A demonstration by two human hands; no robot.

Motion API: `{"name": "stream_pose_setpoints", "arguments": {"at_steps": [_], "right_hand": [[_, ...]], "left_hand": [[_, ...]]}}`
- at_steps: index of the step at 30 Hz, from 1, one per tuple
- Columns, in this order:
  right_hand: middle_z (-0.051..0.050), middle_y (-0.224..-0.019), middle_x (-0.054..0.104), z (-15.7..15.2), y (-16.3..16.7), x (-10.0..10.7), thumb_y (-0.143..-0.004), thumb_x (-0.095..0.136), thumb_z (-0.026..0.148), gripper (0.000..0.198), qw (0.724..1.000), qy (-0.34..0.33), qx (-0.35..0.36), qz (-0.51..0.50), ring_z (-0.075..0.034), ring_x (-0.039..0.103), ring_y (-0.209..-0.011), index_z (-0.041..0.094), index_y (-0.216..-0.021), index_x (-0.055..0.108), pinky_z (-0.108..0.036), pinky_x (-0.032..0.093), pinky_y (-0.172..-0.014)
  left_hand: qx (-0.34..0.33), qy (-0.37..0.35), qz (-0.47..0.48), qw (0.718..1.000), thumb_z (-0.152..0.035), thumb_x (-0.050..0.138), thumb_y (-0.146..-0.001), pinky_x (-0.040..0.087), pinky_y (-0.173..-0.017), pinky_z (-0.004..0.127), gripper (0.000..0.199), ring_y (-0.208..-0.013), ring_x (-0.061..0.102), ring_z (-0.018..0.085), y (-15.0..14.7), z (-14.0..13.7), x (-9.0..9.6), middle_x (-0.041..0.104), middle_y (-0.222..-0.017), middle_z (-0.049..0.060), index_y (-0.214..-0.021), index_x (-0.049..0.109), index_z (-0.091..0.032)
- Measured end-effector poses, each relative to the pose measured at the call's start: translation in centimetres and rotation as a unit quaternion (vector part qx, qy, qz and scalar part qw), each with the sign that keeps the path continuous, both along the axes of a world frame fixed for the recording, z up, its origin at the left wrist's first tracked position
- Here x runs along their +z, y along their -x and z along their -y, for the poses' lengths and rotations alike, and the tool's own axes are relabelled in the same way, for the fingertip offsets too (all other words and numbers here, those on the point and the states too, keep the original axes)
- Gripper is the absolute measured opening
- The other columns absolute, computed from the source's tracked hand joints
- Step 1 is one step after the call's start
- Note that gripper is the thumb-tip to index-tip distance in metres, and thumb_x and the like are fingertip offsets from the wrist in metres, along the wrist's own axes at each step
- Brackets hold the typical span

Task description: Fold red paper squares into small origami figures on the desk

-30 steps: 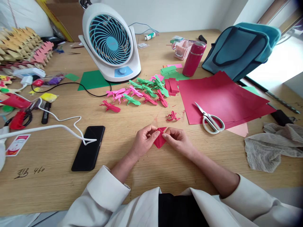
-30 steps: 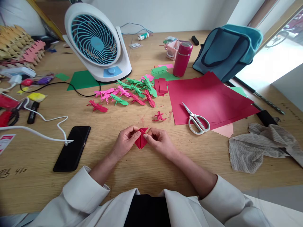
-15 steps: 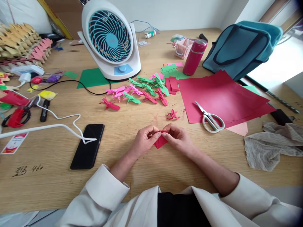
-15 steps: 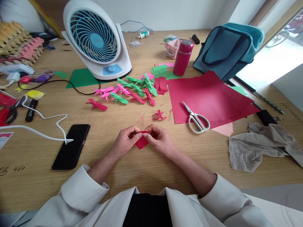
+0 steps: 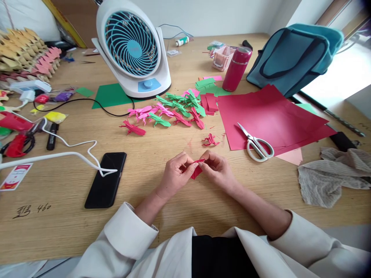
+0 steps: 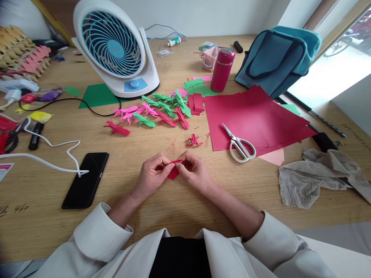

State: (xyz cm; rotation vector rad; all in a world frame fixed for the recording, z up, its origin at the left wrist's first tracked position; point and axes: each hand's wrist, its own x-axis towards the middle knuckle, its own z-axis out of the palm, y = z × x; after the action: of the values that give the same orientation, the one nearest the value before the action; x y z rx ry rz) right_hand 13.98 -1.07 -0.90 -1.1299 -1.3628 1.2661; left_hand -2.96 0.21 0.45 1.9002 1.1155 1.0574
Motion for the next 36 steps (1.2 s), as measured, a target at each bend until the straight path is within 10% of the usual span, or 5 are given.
{"name": "stream_pose_setpoints", "arguments": {"at_steps": [36], "right_hand": [[0.002, -0.066, 0.053, -0.8, -1.1, 1.4, -0.091, 0.057, 0.052, 0.039, 0.998, 0.038, 0.053, 0.016, -0.011, 0.046, -0.062, 0.017, -0.073, 0.058, -0.025, 0.037, -0.060]], "left_hand": [[-0.030, 0.175, 0.078, 0.981, -0.035, 0.058, -0.089, 0.035, -0.054, 0.020, 0.028, -0.057, 0.043, 0.008, 0.2, -0.3, -0.4, 0.048, -0.062, -0.004, -0.069, 0.055, -0.016]]}}
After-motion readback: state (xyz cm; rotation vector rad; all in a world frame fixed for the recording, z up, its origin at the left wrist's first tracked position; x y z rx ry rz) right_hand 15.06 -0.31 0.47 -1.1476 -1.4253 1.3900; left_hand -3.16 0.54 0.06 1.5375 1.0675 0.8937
